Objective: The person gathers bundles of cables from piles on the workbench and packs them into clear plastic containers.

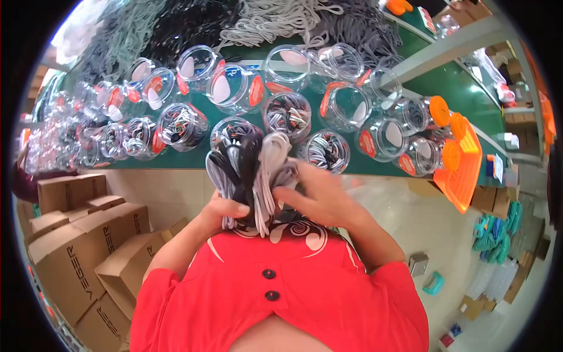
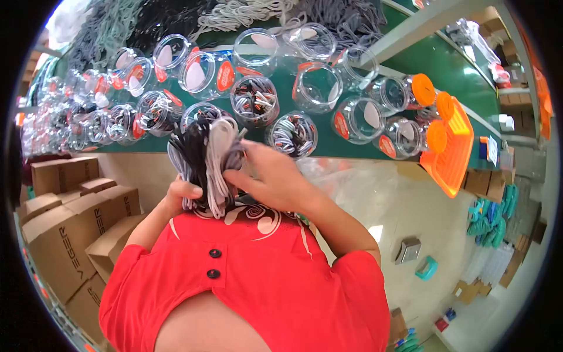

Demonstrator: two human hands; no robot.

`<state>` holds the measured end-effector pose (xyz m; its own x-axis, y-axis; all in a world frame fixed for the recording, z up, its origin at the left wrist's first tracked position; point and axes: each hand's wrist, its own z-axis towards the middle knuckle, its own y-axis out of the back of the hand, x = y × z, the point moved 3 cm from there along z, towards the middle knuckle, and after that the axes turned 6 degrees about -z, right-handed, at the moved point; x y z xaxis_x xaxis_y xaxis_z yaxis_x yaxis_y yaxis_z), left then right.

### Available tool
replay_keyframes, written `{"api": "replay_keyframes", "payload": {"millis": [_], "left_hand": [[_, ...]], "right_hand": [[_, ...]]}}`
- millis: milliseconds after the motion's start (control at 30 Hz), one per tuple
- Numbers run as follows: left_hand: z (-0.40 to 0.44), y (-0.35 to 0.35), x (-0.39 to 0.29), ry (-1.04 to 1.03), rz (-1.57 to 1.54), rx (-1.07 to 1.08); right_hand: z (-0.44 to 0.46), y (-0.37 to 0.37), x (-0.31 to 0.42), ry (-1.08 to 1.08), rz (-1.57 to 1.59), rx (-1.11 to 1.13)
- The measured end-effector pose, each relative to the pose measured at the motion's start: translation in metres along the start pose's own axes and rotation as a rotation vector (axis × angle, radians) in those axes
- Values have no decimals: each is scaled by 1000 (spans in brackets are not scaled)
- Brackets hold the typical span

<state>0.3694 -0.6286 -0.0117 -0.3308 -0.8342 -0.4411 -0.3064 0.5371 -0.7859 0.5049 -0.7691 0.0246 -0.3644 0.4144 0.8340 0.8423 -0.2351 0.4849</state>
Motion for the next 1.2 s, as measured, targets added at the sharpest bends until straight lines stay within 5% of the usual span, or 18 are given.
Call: {"api": "replay_keyframes", "payload": {"millis": [33,200,333,433,533,733,767,967,1000,1033,1200], "left_hand": [[1,-8,-6,-111,-54,-54],[12,8,-57,-642,-30,-105],[35,16,-122,-1088,485,-451],[63,15,-143,-1029,693,-462],[103,57,-149,-1233,852,-579],[118,69,-138,-1089,1084,-949],[118,66,-138,-1231,1068,-876],[120,48,-135,-1155,913,-775],[131,64,-135,-1188,1008,-819],[131,65,-135,-1243,1234,-981],[135,60,-134,-1222,1295,-956]], "right_hand": [[5,7,-6,213,-17,-194],[29,43,-24,383,-305,-339],[91,44,2,666,-487,-348],[143,24,4,825,-749,-413],[171,9,-12,537,-623,-101],[185,7,-15,477,-562,-212],[188,7,-13,454,-549,-219],[203,6,-31,564,-650,-315],[199,8,-23,432,-605,-283],[205,3,-37,530,-505,-328],[199,-1,-40,526,-502,-340]]}}
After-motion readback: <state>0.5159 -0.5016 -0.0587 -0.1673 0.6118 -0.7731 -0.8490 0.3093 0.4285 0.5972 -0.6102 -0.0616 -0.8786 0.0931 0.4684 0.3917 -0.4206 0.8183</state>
